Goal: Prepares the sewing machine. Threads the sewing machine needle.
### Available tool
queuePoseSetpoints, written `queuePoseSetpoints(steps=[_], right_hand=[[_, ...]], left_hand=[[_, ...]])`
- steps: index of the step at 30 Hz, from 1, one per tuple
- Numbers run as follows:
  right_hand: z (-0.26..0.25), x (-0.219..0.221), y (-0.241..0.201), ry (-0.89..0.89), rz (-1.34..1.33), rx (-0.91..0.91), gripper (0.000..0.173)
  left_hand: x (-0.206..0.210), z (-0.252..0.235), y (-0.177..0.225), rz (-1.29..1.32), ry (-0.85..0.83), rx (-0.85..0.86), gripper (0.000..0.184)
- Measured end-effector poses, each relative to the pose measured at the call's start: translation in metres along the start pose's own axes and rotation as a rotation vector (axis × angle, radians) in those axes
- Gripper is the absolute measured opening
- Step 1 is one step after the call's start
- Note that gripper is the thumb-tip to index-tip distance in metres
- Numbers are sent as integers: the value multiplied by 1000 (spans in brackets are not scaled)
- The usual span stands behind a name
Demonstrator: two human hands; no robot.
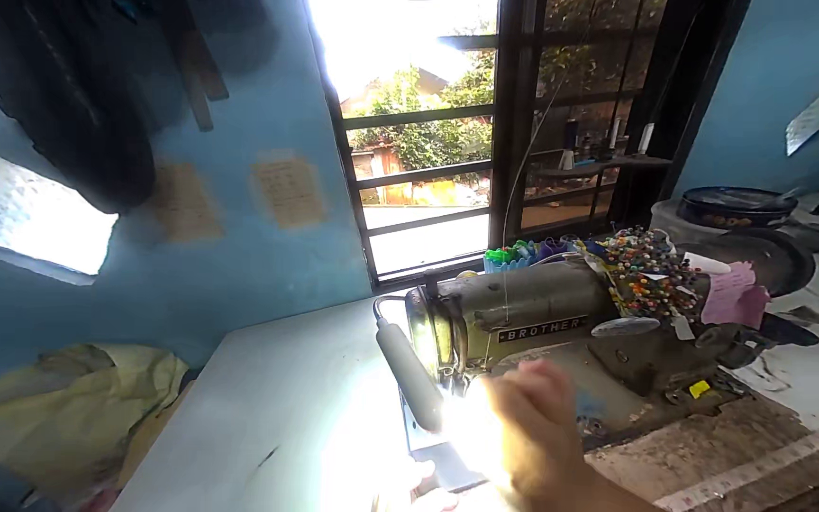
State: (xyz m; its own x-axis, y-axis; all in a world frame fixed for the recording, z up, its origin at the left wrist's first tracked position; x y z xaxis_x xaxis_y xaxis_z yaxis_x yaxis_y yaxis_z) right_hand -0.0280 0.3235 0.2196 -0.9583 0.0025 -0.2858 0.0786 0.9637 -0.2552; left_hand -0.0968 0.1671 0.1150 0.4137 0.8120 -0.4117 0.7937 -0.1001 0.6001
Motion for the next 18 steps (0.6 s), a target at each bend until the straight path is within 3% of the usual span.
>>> queuePoseSetpoints(steps=[2, 6, 11, 15, 18], right_hand=[[-8, 3, 5, 69, 24, -43, 11], [24, 18, 6, -58, 90, -100, 11], [2, 5, 8, 53, 49, 42, 11], [24, 22, 2, -69, 129, -63, 14], [25, 16, 0, -87, 89, -6, 12]], left_hand=[[0, 1, 0, 11, -4, -2, 15], [-1, 1, 0, -24, -2, -1, 15], [1, 0, 2, 2, -22, -29, 16], [0, 2, 0, -12, -15, -8, 15], [-1, 1, -2, -6, -6, 4, 13]])
Point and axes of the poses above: each hand's wrist, its own z-axis away from the middle knuckle, its own x-axis out of the palm, y = z × x, the point moved 3 cm from there along -z, towards the middle knuckle, and after that the axes turned 13 degrees about x, right-handed, at the moved point
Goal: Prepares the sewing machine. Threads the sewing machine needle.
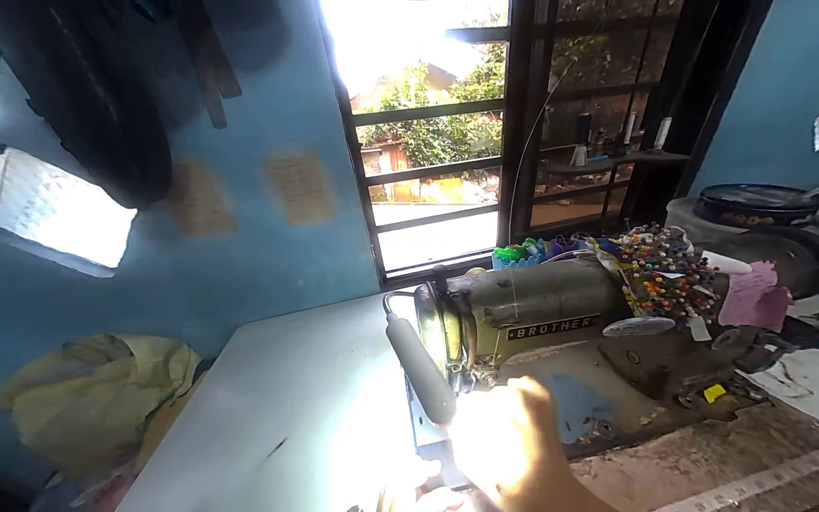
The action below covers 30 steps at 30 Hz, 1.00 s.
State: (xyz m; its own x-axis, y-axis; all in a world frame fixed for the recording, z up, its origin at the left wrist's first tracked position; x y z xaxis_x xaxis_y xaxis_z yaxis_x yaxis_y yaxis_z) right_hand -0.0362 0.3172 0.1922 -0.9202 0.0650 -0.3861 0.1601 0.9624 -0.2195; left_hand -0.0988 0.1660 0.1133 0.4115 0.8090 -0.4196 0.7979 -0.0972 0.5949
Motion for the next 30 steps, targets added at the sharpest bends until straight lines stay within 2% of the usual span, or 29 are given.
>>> queuePoseSetpoints(steps=[2, 5, 8, 10, 11, 12, 14, 17, 20, 25, 26, 28, 30], right_hand=[[-16, -10, 5, 52, -7, 94, 13], [-21, -11, 7, 45, -50, 115, 17], [1, -15, -3, -184, -235, 205, 18], [14, -21, -11, -384, -353, 252, 16], [20, -23, -13, -443, -398, 265, 17], [25, -25, -14, -484, -446, 288, 17], [33, -27, -15, -500, -547, 340, 17], [41, -26, -11, -496, -584, 336, 21], [40, -27, -9, -560, -533, 304, 29], [45, -26, -1, -772, -656, 441, 30], [43, -28, 0, -763, -667, 446, 29], [35, -33, 4, -621, -574, 413, 28], [21, -36, 15, -417, -326, 375, 28]], left_hand=[[0, -1, 3, 8, -15, -16, 15], [-1, -1, 5, 15, 49, 22, 14], [-4, -3, 2, 170, 213, -23, 22], [-4, -8, 4, 407, 247, -75, 32], [-3, -13, 7, 520, 261, -104, 24], [-2, -18, 11, 603, 266, -125, 17], [1, -26, 18, 748, 262, -186, 27], [10, -28, 22, 890, 325, -218, 24], [13, -31, 22, 756, 322, -144, 21], [10, -42, 30, 611, 279, -32, 16], [9, -45, 32, 589, 265, -42, 14], [6, -52, 28, 433, 193, -51, 10], [-1, -64, 13, 73, 19, -34, 20]])
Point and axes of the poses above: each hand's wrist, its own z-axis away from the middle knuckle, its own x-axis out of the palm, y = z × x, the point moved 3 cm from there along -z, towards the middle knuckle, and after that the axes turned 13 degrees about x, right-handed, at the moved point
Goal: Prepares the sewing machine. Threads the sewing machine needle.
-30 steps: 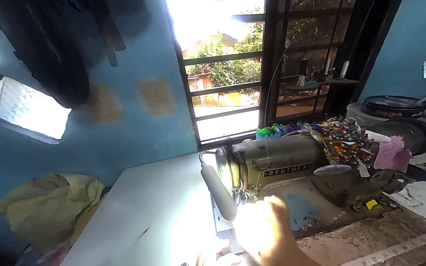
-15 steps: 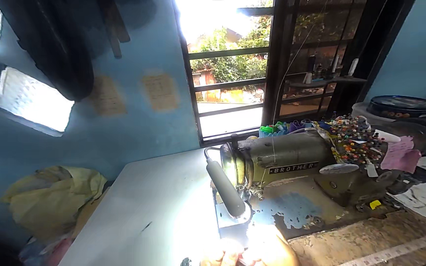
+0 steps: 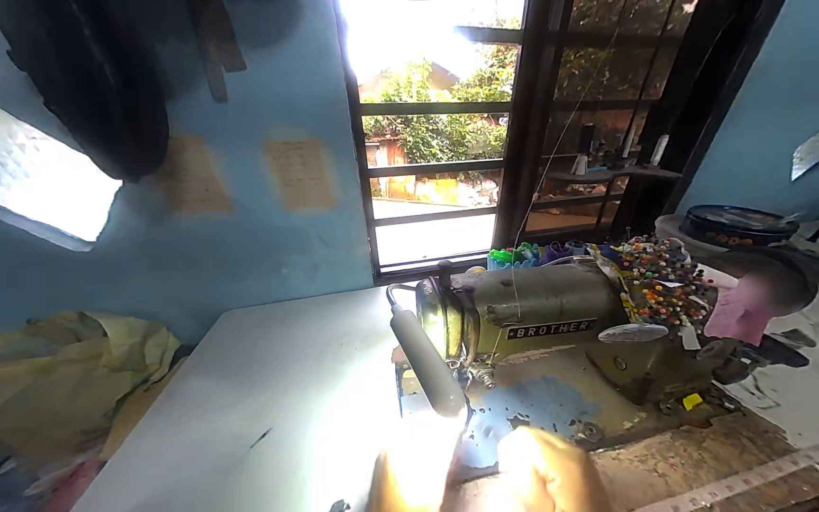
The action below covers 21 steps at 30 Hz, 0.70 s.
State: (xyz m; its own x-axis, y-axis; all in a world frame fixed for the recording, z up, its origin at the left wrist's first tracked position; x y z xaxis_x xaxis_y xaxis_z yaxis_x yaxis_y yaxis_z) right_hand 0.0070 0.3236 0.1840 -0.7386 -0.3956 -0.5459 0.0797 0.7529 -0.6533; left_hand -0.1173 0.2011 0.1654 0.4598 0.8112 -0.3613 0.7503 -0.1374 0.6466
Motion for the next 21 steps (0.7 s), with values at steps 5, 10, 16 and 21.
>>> queuePoseSetpoints(steps=[5, 10, 16, 21], right_hand=[[-25, 4, 16, 304, 316, -45, 30], [-32, 4, 9, 373, 315, -68, 32], [-36, 6, 7, 380, 362, -136, 31], [-39, 11, 7, 394, 430, -144, 27]], left_hand=[[4, -40, -28, -616, -436, -13, 42], [18, -51, -30, -637, -475, -163, 56], [25, -37, -49, -636, -168, 121, 40], [24, -37, -51, -608, -175, 108, 42]])
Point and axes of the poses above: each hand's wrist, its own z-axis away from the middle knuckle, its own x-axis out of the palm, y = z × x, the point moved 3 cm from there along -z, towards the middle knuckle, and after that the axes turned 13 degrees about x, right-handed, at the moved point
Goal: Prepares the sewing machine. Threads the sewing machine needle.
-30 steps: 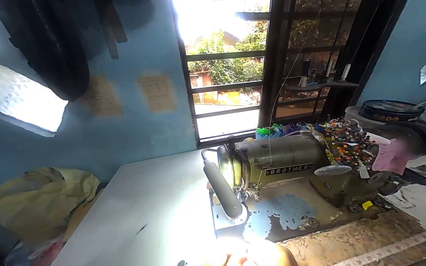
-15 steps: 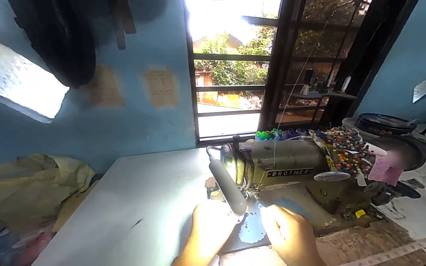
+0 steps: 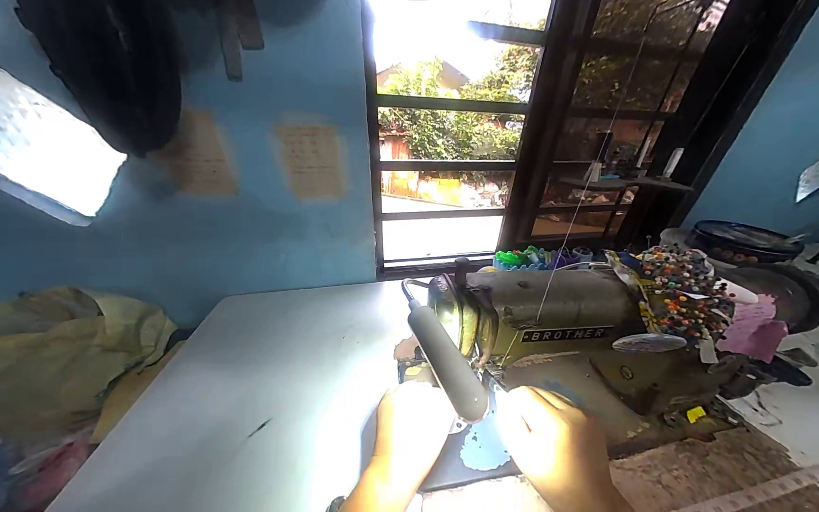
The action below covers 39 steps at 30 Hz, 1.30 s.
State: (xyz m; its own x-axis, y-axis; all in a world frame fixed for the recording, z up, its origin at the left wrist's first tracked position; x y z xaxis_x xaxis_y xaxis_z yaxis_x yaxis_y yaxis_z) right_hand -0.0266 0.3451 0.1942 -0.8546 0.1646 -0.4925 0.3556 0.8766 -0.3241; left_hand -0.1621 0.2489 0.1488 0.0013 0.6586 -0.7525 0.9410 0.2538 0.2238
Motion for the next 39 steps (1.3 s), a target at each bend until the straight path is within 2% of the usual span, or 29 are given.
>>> queuePoseSetpoints(steps=[7, 12, 16, 20, 25, 29, 33, 39], right_hand=[[2, 1, -1, 101, 7, 3, 28], [7, 5, -1, 35, 10, 20, 26], [5, 3, 0, 112, 10, 0, 28], [6, 5, -3, 32, 6, 19, 28], [4, 8, 3, 65, -22, -15, 25], [3, 9, 7, 14, -32, -54, 26], [-5, 7, 11, 57, -32, -88, 26], [-3, 10, 15, -16, -53, -118, 26]], left_hand=[[-1, 0, -1, 18, -40, -31, 41], [-1, 0, -1, 27, -54, -35, 40], [-1, 1, -1, 33, -48, -38, 38], [-1, 2, -1, 31, -39, -34, 40], [-2, 2, -1, 35, -41, -50, 39], [0, 2, -2, 13, -19, -9, 39], [2, 2, -2, 13, 11, 24, 39], [2, 3, -3, -3, 3, -4, 31]])
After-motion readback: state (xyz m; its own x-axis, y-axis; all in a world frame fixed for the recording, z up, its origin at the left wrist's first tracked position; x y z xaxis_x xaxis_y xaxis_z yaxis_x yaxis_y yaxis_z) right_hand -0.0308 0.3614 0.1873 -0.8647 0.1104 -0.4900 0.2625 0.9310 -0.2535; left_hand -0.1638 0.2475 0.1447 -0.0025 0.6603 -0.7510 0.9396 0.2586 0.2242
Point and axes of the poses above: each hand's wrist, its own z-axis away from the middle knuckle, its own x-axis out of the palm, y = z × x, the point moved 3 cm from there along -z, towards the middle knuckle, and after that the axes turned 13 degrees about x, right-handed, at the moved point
